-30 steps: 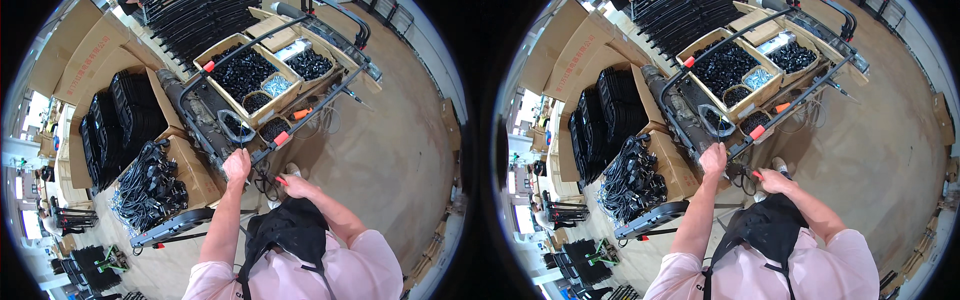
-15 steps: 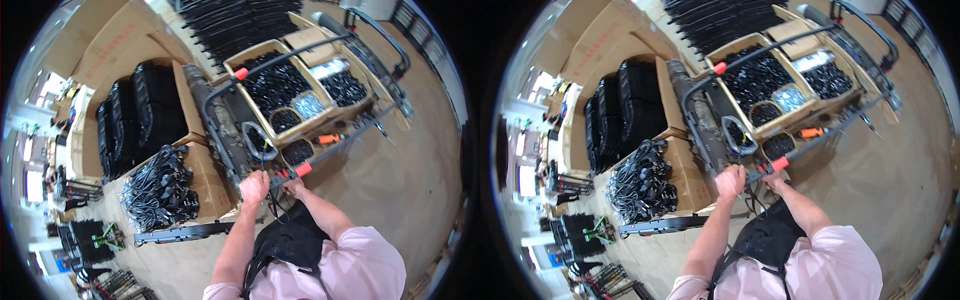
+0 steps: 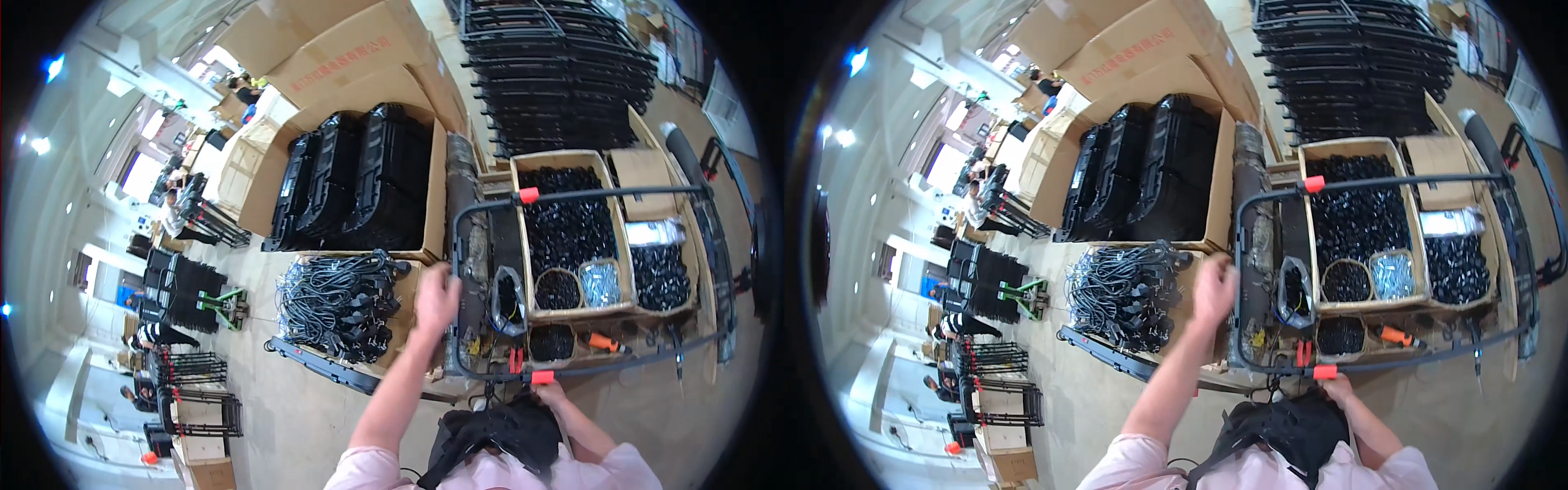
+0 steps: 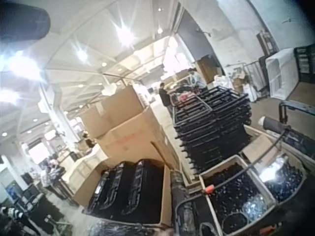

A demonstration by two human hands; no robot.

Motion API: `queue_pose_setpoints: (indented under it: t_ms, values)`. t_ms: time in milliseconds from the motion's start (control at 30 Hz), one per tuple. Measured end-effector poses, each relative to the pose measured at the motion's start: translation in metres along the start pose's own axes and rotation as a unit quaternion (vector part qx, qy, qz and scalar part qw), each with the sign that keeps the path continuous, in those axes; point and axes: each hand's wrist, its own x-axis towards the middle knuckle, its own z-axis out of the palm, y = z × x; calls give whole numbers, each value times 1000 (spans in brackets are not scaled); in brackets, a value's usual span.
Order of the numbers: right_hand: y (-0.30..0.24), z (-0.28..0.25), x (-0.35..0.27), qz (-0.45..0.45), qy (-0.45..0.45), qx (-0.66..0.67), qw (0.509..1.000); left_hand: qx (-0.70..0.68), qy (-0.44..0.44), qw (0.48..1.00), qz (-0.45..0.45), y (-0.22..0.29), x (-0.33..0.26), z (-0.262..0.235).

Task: Assembling various components of a lawnmower, including the handle and plastic housing, using power tools.

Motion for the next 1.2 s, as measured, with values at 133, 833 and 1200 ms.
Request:
queue_pose_setpoints:
  t_ms: [133,833,1200]
  values:
    - [22,-78,-58,2,79,47,996,195,223,945,139,-37,153,-75]
    - [-148,-176,-247,-115,-76,-464,875,347,238,904,-73,-58,260,-196]
    - [-347,-13,-116,-438,-13,-67,897,-501,173,791,-305,51,-7,-92]
